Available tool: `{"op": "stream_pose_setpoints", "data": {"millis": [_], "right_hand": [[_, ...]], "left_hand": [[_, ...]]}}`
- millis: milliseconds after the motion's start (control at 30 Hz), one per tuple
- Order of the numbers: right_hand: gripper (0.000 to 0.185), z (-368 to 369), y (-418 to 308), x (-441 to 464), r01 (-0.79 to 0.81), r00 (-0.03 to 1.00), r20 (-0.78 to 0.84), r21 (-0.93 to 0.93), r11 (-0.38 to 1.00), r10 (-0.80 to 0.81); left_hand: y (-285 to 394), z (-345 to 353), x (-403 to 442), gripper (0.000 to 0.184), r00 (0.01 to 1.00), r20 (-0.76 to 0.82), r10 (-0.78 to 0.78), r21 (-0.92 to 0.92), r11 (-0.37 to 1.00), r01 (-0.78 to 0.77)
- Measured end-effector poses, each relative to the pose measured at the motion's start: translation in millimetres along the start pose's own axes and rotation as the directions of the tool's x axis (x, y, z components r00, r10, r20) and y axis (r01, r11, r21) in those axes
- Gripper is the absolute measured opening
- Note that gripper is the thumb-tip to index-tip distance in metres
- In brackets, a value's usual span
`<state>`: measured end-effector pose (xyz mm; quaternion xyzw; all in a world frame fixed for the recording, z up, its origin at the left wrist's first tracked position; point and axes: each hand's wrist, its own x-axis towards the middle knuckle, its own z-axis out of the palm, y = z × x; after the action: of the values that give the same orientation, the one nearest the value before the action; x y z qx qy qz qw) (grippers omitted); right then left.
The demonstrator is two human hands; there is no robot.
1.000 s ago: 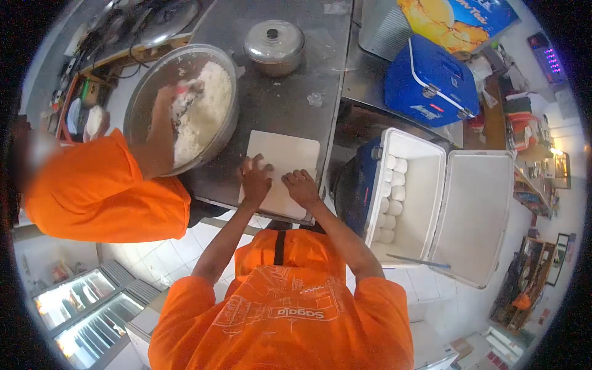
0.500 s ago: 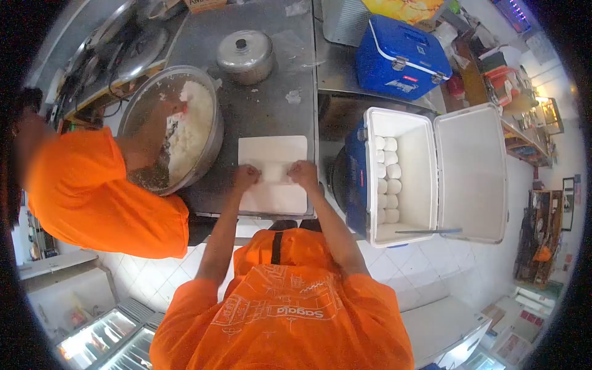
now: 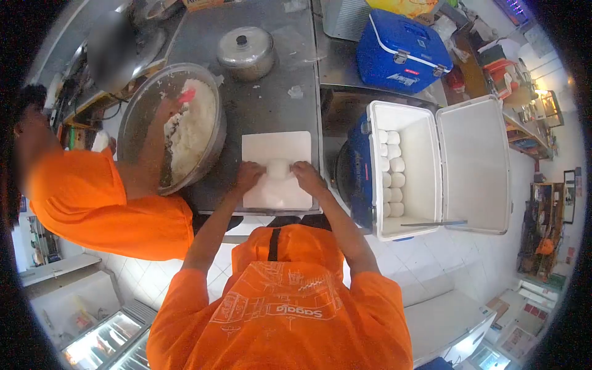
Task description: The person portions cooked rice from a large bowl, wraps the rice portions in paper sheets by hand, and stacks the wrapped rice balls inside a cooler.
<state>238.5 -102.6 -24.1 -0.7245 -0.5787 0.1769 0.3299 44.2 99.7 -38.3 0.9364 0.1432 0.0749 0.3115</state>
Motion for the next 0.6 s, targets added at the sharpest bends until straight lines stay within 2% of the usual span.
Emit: {"op": "stream_pose_setpoints", "data": {"millis": [33,67,133,167,200,267,300,367,400,433,467,500,533,567,600], "right_hand": [[0.022,3.2,5.2,14.5,-0.031,0.999,0.032,-0.143,0.989,0.036],[0.022,-2.4,4.7,27.2,-0.034,0.999,0.035,-0.141,0.990,0.039],[0.011,-20.1,5.8,48.1,-0.169,0.961,0.200,-0.121,0.978,0.191],[0.009,-19.4,6.2,51.3,-0.269,0.956,0.132,0.043,0.962,0.261],[0.009,-19.1,8.2,54.0,-0.266,0.958,0.122,0.042,0.963,0.260],[0.013,-16.6,9.1,57.0,-0.274,0.950,0.157,0.016,0.961,0.269],[0.013,-16.7,7.2,56.5,-0.274,0.950,0.161,0.018,0.961,0.268],[0.016,-22.8,7.0,60.2,-0.275,0.939,0.220,0.023,0.961,0.263],[0.016,-21.2,7.2,57.4,-0.276,0.936,0.232,0.021,0.961,0.264],[0.015,-22.5,7.8,59.0,-0.325,0.921,0.245,0.052,0.944,0.303],[0.015,-25.2,7.6,64.2,-0.366,0.906,0.257,0.081,0.927,0.335],[0.015,-24.1,9.2,68.0,-0.350,0.910,0.263,0.075,0.934,0.320],[0.018,-21.0,9.3,68.4,-0.321,0.923,0.218,-0.018,0.947,0.317],[0.021,-18.5,9.9,65.7,-0.296,0.934,0.172,-0.110,0.949,0.312],[0.021,-24.2,3.1,64.1,-0.280,0.939,0.175,-0.112,0.953,0.297]], "left_hand": [[-1.2,-12.1,15.2,0.022,0.975,0.194,-0.107,-0.054,0.991,0.120],[0.6,-20.6,24.4,0.022,0.974,0.197,-0.110,-0.055,0.991,0.123],[11.0,-34.8,43.4,0.016,0.856,0.447,-0.260,-0.015,0.954,0.298],[20.4,-38.1,36.3,0.016,0.859,0.443,-0.256,-0.016,0.956,0.293],[31.2,-39.1,20.5,0.013,0.982,0.175,-0.068,-0.012,0.997,0.071],[22.6,-29.0,13.5,0.012,0.984,-0.096,0.153,0.055,0.987,-0.148],[0.6,-5.1,8.9,0.015,0.981,-0.118,0.151,0.030,0.988,-0.149],[-10.1,-3.6,15.9,0.018,0.978,-0.146,0.148,0.006,0.989,-0.149],[-1.7,-21.8,27.8,0.022,0.992,0.126,-0.025,-0.161,0.986,0.045],[2.8,-33.3,39.7,0.027,0.905,0.400,-0.147,-0.267,0.926,0.269],[-2.5,-31.0,47.9,0.027,0.910,0.385,-0.155,-0.273,0.922,0.273],[-5.1,-31.7,55.9,0.032,0.855,0.481,-0.193,-0.214,0.920,0.328],[-7.5,-32.7,60.5,0.037,0.787,0.572,-0.231,-0.147,0.915,0.375],[-6.8,-30.3,58.0,0.037,0.792,0.563,-0.238,-0.146,0.914,0.378],[14.4,-39.0,51.8,0.040,0.856,0.422,-0.300,-0.144,0.910,0.390]]}}
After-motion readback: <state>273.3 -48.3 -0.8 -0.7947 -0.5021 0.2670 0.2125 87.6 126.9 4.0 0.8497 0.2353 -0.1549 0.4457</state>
